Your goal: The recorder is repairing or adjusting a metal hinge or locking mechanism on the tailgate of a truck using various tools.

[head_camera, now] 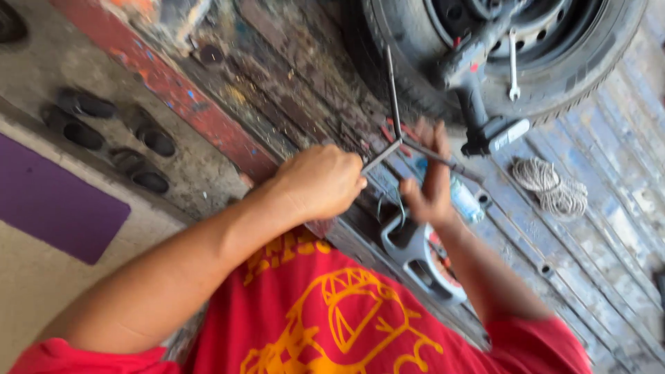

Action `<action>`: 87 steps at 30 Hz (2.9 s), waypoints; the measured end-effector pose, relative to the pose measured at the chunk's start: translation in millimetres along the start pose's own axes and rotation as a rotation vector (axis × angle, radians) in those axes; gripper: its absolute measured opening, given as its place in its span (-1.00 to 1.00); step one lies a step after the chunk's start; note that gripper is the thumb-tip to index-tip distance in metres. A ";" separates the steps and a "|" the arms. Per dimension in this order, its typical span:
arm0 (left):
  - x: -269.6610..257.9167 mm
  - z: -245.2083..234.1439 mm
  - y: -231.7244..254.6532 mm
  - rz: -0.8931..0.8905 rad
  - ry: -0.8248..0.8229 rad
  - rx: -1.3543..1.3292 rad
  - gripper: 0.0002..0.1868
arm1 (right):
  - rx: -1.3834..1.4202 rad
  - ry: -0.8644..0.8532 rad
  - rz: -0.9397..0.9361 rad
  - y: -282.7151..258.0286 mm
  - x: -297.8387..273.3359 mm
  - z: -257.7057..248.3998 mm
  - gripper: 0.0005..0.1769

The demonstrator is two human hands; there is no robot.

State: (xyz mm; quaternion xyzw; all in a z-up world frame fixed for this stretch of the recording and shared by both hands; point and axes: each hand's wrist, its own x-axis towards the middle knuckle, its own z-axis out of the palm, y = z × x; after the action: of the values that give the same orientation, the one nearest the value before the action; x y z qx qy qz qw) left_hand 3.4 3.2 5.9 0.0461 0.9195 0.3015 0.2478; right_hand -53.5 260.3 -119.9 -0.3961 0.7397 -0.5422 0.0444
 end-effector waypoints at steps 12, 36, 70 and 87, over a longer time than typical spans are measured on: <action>2.9 -2.3 -2.1 -0.024 -0.088 0.001 -0.61 | -0.007 -0.204 -0.161 9.6 80.6 -13.0 -0.56; 13.5 -26.0 -11.9 -0.161 -0.074 -0.289 -0.49 | -0.004 -0.346 0.818 -5.8 113.9 -67.4 -0.45; -4.3 -33.6 -18.9 -0.149 -0.002 -0.354 -0.56 | 0.267 -0.223 0.073 12.8 67.1 -33.2 -0.70; 14.8 -23.6 -3.4 -0.088 -0.046 -0.271 -0.62 | 0.172 -0.289 -0.138 -3.9 114.2 -44.3 -0.71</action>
State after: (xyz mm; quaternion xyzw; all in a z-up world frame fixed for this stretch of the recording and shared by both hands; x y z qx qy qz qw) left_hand -20.7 -8.7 14.0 -0.0210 0.8656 0.4107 0.2856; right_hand -151.2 221.5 -57.0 -0.5146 0.6475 -0.5425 0.1467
